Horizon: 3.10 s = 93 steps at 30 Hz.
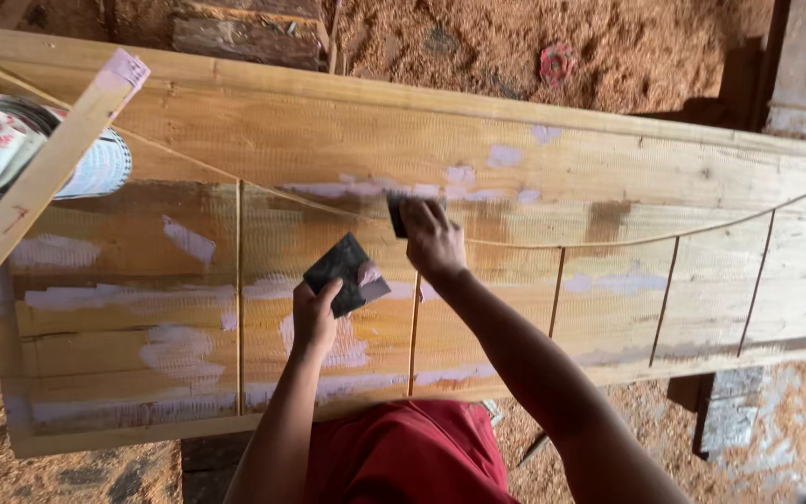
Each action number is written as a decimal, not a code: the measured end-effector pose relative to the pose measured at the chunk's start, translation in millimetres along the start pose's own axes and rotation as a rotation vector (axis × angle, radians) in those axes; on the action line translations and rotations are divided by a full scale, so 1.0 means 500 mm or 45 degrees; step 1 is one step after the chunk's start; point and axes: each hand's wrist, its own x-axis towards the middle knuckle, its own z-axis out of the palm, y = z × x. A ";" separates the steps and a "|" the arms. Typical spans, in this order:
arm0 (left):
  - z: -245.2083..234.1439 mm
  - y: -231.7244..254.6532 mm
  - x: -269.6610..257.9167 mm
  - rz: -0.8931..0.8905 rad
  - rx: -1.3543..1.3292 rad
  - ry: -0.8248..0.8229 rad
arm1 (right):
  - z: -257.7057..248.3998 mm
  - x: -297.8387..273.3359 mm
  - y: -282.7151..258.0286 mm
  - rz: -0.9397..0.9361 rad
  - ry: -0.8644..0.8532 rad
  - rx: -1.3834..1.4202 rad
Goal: The person uses a sanding block to smooth the surface of a large wooden board resting on a workbench. They systematically rub the sandpaper across the wood grain, focusing on areas with white filler patches and the board's edges.
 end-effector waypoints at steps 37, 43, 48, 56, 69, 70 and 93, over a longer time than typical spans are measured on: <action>0.812 -0.514 -0.330 0.011 0.830 -0.608 | -0.621 -0.723 0.618 0.623 -0.336 0.798; 0.762 -0.447 -0.198 0.323 0.752 -0.126 | -0.556 -0.595 0.591 0.076 -0.376 0.695; 0.636 -0.353 -0.090 0.198 0.289 0.037 | -0.432 -0.408 0.629 0.124 -0.282 0.434; 0.501 -0.373 -0.086 0.166 0.265 -0.032 | -0.211 -0.324 0.580 -0.125 0.108 0.056; 0.514 -0.404 -0.069 -0.231 0.269 -0.069 | -0.245 -0.220 0.569 0.268 -0.506 0.042; 0.515 -0.401 -0.058 -0.210 0.246 -0.065 | -0.258 -0.187 0.597 0.228 -0.377 0.051; 0.572 -0.402 -0.070 -0.114 0.153 -0.022 | -0.258 -0.130 0.722 -0.015 -0.606 -0.121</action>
